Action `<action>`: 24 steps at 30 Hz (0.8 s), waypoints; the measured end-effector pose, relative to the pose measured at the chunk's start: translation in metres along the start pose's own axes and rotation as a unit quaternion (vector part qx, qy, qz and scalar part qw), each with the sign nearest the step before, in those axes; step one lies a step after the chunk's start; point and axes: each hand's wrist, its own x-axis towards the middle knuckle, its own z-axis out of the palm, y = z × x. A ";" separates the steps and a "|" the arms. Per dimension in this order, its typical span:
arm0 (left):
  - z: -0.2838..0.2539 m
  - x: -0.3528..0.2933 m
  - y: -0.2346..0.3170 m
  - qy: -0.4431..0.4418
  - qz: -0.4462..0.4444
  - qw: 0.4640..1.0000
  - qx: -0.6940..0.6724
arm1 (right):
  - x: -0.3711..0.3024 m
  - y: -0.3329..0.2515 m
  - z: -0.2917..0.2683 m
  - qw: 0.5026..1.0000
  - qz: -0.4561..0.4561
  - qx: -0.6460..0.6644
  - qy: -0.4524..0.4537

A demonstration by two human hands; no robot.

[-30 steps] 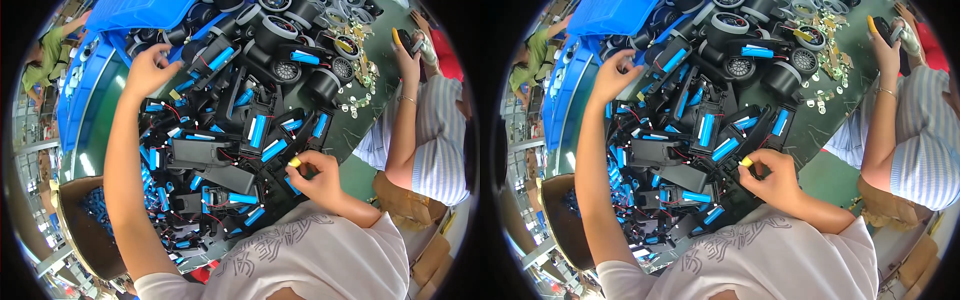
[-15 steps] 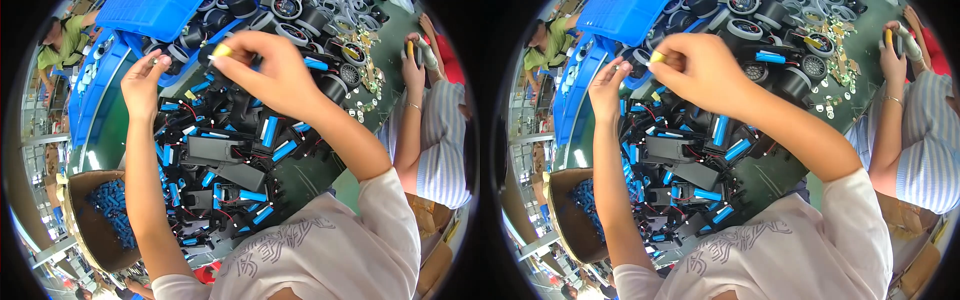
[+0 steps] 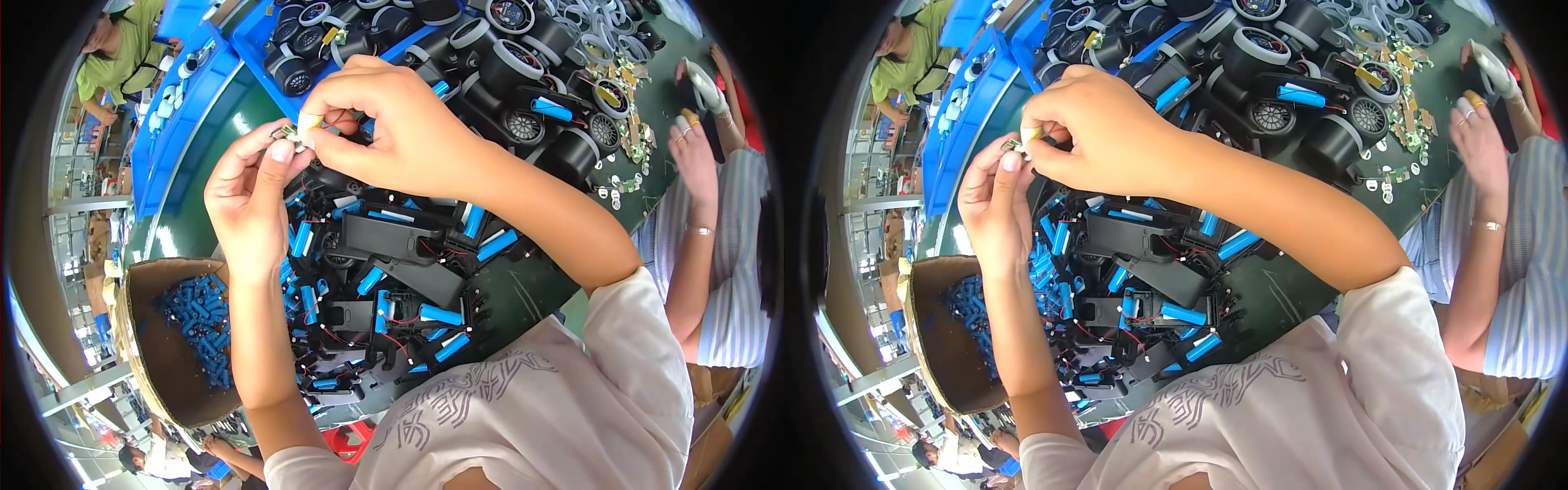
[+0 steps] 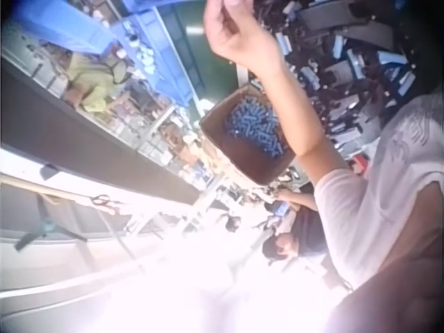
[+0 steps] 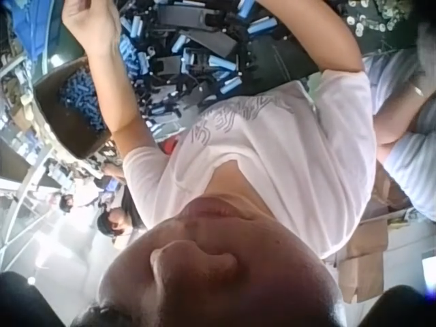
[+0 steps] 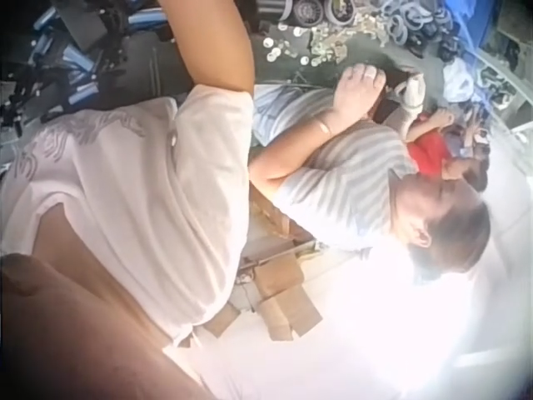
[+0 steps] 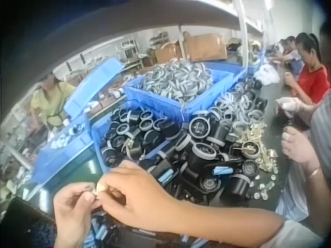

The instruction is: The person assembles electronic devices by hand, connecting battery packs and wiring into plastic component housings.

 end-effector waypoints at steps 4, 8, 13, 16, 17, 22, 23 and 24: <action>0.002 -0.001 0.003 -0.019 0.015 1.000 0.005 | 0.000 -0.005 -0.004 1.000 -0.002 0.027 0.001; 0.006 -0.006 0.005 -0.019 0.017 1.000 0.011 | 0.000 -0.010 -0.009 1.000 0.001 0.015 -0.014; 0.018 -0.011 0.008 0.015 0.082 0.991 0.103 | 0.001 -0.015 -0.001 0.985 -0.098 -0.136 0.046; 0.021 -0.011 0.010 0.029 0.088 0.988 0.122 | 0.003 -0.014 -0.005 0.990 -0.088 -0.105 0.017; 0.021 -0.009 0.009 0.037 0.090 0.988 0.123 | 0.004 -0.015 -0.004 0.990 -0.082 -0.112 0.020; 0.018 -0.004 0.007 0.082 0.094 0.976 0.180 | -0.004 -0.024 0.007 0.997 -0.038 -0.061 0.035; 0.015 -0.001 0.012 0.081 0.095 0.975 0.181 | -0.003 -0.022 0.003 0.998 -0.022 -0.052 -0.009; 0.011 0.001 0.019 0.048 0.065 0.979 0.188 | 0.001 -0.021 -0.005 0.998 -0.006 -0.042 -0.053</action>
